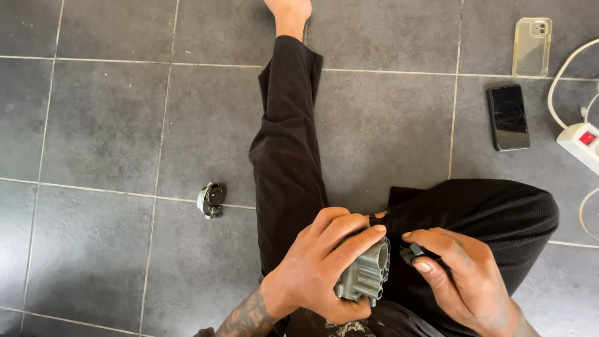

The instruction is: The person sits on a tiled floor and uses a toothbrush to scrub the exterior and interior surfaces of a small metal mechanical part. The person rotates the part to access different areas while continuing to brush.

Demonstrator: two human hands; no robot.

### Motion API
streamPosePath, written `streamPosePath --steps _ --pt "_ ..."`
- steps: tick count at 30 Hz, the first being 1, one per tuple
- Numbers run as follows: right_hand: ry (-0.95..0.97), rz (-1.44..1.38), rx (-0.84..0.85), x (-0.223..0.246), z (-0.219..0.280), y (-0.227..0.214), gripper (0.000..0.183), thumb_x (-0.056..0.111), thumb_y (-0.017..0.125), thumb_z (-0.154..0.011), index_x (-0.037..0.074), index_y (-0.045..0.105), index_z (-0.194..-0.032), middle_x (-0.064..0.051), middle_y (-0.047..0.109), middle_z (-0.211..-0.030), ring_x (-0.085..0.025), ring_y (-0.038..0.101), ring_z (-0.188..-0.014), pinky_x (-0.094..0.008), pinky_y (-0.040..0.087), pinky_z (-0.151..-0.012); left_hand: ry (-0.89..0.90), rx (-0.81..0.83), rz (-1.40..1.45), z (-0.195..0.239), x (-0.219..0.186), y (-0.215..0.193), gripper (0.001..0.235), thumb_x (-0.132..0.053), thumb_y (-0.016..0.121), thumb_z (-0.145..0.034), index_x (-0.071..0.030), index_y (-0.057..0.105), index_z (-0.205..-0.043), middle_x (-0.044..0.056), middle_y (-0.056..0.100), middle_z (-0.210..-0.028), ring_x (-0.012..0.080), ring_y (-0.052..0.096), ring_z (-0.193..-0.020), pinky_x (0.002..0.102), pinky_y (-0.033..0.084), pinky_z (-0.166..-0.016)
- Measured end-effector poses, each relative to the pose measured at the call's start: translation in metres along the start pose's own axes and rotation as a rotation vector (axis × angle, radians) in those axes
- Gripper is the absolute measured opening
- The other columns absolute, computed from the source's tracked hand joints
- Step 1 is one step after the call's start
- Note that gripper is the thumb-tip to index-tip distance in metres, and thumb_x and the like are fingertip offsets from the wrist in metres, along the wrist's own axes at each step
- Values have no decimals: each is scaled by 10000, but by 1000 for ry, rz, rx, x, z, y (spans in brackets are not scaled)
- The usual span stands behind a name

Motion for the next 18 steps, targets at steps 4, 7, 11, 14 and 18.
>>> streamPosePath --steps 4,7,11,14,18 --pt "-102 6 0 6 -6 -1 318 273 504 -992 7 594 -1140 -119 739 -1017 -234 719 -718 -330 584 -647 13 -2 -10 -2 -1 -1 672 -335 651 -779 4 550 -1351 178 599 -1203 393 601 -1038 472 581 -875" --pt "-95 11 23 7 -8 -3 334 287 493 -992 5 605 -1131 -126 749 -1031 -240 745 -736 -328 596 -649 22 1 -10 -5 -2 -2 653 -301 659 -775 13 561 -1339 177 605 -1211 397 603 -1030 467 580 -870" --pt "-98 23 50 8 -12 -5 350 288 498 -986 7 620 -1156 -82 728 -938 -197 645 -622 -307 537 -584 55 -11 -20 -4 -2 -3 646 -304 652 -786 30 559 -1332 188 603 -1188 394 608 -1003 476 580 -872" --pt "-99 40 66 10 -14 -6 347 284 503 -983 19 631 -1167 -43 690 -825 -178 566 -549 -306 487 -546 72 -16 -17 -5 -2 -3 634 -304 638 -795 40 565 -1322 195 604 -1179 396 610 -996 478 580 -873" --pt "-77 52 85 9 -13 -6 348 307 492 -985 48 641 -1164 -33 656 -776 -184 546 -544 -301 472 -554 83 -1 -25 -5 -2 -4 618 -349 605 -842 33 572 -1325 186 609 -1171 397 606 -1013 469 588 -866"
Point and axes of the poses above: each hand's wrist, its own z-axis away from the middle knuckle, its own y-axis out of the palm, x = y × z, the point moved 3 cm from there along -z, towards the middle knuckle
